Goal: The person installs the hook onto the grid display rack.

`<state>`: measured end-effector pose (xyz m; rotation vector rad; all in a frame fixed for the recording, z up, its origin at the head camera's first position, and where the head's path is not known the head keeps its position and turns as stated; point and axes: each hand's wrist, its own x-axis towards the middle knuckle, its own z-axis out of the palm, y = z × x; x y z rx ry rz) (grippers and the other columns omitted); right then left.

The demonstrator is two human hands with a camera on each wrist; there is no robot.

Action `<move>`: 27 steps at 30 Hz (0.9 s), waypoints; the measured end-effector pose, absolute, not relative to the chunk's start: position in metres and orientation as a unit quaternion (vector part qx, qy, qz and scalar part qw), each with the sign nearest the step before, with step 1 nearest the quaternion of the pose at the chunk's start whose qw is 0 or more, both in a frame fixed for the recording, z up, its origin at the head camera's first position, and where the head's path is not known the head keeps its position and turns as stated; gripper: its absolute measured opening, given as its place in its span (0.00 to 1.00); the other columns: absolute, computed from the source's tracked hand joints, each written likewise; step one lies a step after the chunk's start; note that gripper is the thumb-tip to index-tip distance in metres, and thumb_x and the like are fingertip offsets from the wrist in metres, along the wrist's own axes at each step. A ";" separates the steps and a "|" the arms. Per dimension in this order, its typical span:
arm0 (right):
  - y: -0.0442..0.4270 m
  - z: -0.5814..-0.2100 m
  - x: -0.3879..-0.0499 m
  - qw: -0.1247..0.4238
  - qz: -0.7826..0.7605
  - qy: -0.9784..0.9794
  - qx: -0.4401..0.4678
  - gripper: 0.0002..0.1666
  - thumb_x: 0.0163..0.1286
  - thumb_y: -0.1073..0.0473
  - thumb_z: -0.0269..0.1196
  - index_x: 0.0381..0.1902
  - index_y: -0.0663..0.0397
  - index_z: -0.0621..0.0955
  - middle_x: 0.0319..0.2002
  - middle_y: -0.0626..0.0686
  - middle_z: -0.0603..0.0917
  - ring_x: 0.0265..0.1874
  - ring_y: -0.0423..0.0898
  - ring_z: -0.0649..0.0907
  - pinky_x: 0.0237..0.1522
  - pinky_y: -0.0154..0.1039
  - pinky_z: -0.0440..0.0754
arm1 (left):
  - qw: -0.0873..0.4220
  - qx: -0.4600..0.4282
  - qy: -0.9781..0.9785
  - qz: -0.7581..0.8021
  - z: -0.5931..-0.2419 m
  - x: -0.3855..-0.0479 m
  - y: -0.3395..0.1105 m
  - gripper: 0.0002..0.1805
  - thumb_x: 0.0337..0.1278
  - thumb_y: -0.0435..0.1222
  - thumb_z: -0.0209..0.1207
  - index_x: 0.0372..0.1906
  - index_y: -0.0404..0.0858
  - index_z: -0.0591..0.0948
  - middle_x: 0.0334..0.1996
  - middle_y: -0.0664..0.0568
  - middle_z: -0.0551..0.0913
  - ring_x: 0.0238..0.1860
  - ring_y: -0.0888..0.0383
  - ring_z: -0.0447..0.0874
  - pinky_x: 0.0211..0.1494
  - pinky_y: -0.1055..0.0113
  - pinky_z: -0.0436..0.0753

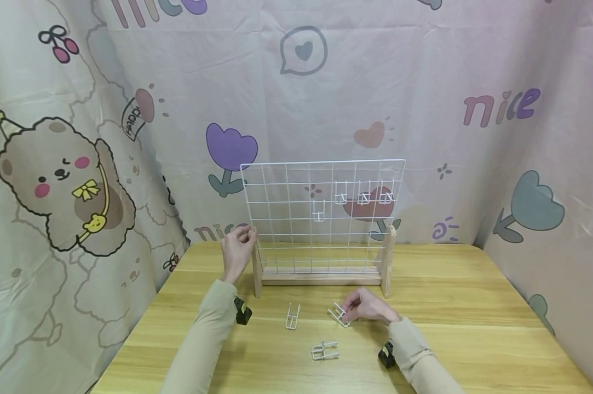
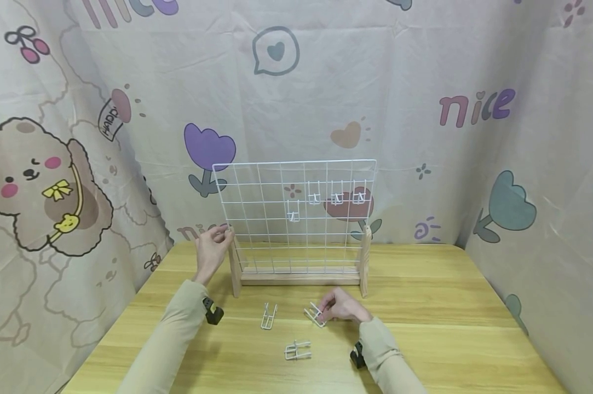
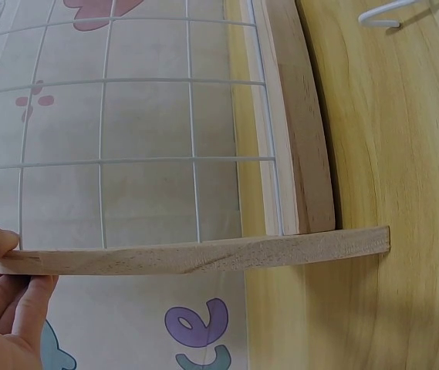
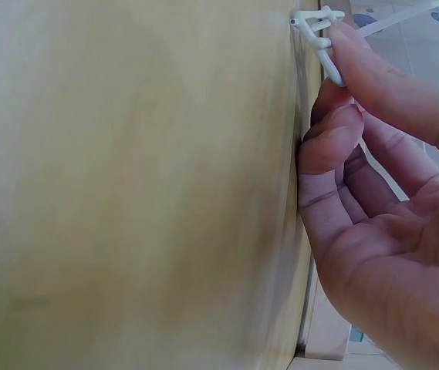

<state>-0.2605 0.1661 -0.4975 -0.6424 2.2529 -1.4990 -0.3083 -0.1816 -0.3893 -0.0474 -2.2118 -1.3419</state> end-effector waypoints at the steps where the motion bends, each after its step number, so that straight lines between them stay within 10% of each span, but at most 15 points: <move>1: 0.166 -0.498 -0.261 0.180 -0.530 0.797 -0.227 0.11 0.53 0.73 0.71 0.33 0.77 0.83 0.26 0.62 0.86 0.20 0.35 0.76 0.23 0.26 0.73 | 0.273 -0.018 -0.822 -0.499 -0.389 -0.308 -0.182 0.17 0.66 0.34 0.61 0.55 0.28 0.83 0.46 0.34 0.88 0.48 0.42 0.90 0.50 0.48 0.87; 27: 0.167 -0.499 -0.260 0.171 -0.524 0.803 -0.227 0.11 0.65 0.66 0.66 0.35 0.75 0.84 0.26 0.55 0.87 0.20 0.36 0.76 0.22 0.27 0.75 | 0.275 -0.019 -0.823 -0.497 -0.389 -0.310 -0.182 0.17 0.66 0.33 0.61 0.55 0.28 0.83 0.46 0.34 0.87 0.49 0.41 0.89 0.52 0.49 0.86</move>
